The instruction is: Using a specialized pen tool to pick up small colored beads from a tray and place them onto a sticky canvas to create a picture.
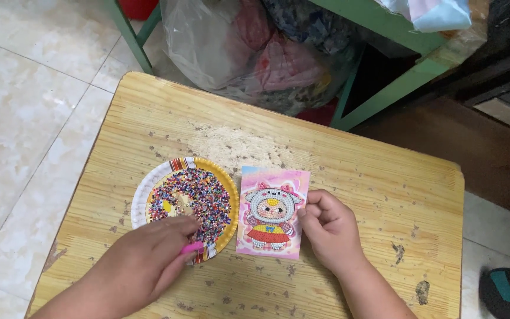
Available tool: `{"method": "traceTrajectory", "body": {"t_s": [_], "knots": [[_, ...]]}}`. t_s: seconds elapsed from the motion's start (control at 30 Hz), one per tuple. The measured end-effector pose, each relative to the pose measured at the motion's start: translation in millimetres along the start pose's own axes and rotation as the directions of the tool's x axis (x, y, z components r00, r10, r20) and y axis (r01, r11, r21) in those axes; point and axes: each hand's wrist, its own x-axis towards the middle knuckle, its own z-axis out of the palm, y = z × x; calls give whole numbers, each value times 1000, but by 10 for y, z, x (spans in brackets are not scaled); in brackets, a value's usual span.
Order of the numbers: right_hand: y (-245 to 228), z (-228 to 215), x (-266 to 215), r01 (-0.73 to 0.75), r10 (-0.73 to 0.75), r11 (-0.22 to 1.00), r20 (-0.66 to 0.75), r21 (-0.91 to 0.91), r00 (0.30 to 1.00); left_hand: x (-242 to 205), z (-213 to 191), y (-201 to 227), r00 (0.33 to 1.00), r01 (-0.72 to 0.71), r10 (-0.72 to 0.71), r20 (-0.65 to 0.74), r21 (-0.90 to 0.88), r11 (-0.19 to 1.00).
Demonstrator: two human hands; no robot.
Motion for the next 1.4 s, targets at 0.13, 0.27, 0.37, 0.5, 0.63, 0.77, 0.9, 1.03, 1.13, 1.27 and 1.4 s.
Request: {"method": "traceTrajectory", "body": {"t_s": [0.13, 0.27, 0.37, 0.5, 0.63, 0.77, 0.9, 1.03, 1.13, 1.27, 1.4], "knots": [[-18, 0, 0, -4, 4, 1000, 2, -25, 1000, -72, -16, -105, 997, 68, -66, 48, -54, 996], [-8, -9, 4, -4, 4, 999, -3, -40, 1000, -75, -46, -128, 996, 65, -64, -59, 6, 998], [-27, -8, 3, -7, 6, 997, -10, -78, 1000, -70, -64, -107, 988, 70, -68, -141, 13, 997], [-32, -5, 4, -22, 22, 998, -8, -67, 1000, -52, -104, -86, 967, 142, -135, -216, 20, 990], [-50, 4, 1, -18, 18, 998, -6, -62, 1000, -60, -111, -84, 969, 130, -122, -213, 23, 991], [-42, -4, 2, -24, 23, 998, -6, -63, 1000, 20, -144, -22, 946, 137, -125, -300, 21, 990], [-7, -14, 6, -23, 21, 995, -20, -94, 1000, -40, -173, -56, 899, 250, -203, -388, 74, 966], [-35, -3, -5, -9, 7, 995, -16, -99, 1000, -39, -216, -69, 874, 306, -244, -419, 86, 948], [17, -11, -4, -1, 0, 998, -11, -66, 1000, -34, -214, -97, 828, 348, -306, -469, 2, 938], [49, -25, 3, 50, -53, 992, -25, -113, 998, -9, -205, -119, 783, 374, -364, -504, -85, 924], [62, -36, -4, 53, -56, 992, -23, -116, 998, 6, -199, -127, 785, 371, -363, -502, -88, 925]]}}
